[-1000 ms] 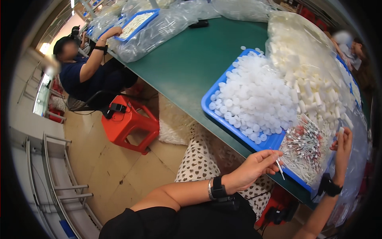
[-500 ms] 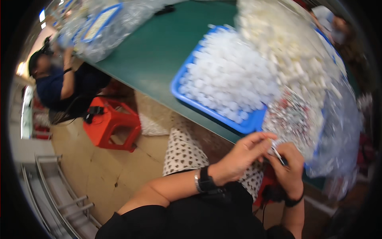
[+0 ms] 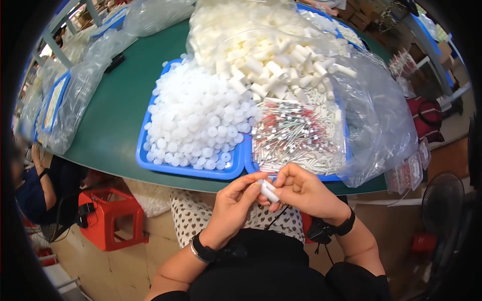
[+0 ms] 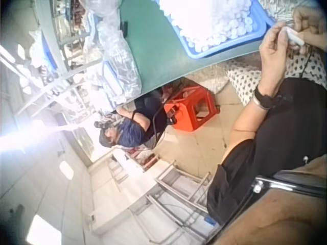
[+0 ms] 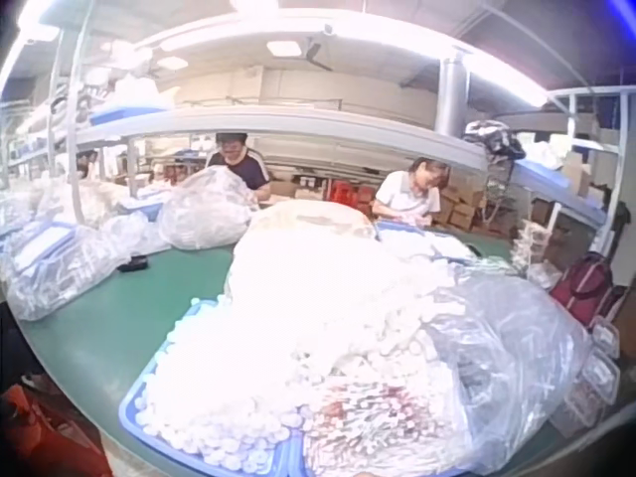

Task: The person sits at a green workbench and repeatedly picks up small white plastic caps and thin metal rods. They insert the metal rods into the plastic caps one by one, performing a repetitive manual assembly task.

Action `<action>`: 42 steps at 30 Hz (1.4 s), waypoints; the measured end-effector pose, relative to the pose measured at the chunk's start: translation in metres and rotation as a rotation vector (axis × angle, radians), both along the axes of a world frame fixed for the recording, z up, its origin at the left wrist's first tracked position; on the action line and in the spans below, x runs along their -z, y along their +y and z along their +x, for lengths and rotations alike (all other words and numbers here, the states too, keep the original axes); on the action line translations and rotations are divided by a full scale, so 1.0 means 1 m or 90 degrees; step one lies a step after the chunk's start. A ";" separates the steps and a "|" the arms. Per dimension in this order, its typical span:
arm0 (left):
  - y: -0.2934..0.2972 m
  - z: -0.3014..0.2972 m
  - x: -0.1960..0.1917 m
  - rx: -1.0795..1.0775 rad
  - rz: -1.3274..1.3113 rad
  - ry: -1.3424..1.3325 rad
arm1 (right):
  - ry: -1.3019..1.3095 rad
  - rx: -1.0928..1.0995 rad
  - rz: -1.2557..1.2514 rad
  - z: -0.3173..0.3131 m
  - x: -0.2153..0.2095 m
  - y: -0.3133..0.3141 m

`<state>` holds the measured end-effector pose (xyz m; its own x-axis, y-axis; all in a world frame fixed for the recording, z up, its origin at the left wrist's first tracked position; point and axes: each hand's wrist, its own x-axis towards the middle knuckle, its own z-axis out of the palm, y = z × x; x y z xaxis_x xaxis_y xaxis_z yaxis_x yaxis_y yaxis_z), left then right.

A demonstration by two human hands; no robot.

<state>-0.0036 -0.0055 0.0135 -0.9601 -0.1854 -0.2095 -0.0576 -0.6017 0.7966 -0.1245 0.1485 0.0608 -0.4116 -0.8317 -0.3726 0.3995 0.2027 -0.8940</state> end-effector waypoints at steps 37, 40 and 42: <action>-0.001 0.004 0.028 0.062 0.268 0.032 | 0.963 0.340 0.347 -0.212 0.045 0.153; 0.001 -0.001 0.025 0.061 0.237 0.015 | 0.869 0.323 0.195 -0.116 0.006 0.086; 0.006 -0.005 0.025 0.054 0.189 -0.020 | 0.669 0.275 0.129 -0.047 -0.008 0.053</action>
<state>-0.0088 0.0002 -0.0119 -0.9618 -0.0313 -0.2720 -0.1389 -0.8003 0.5834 -0.1717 0.2017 0.0683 -0.8335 -0.5102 0.2119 -0.4514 0.4080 -0.7936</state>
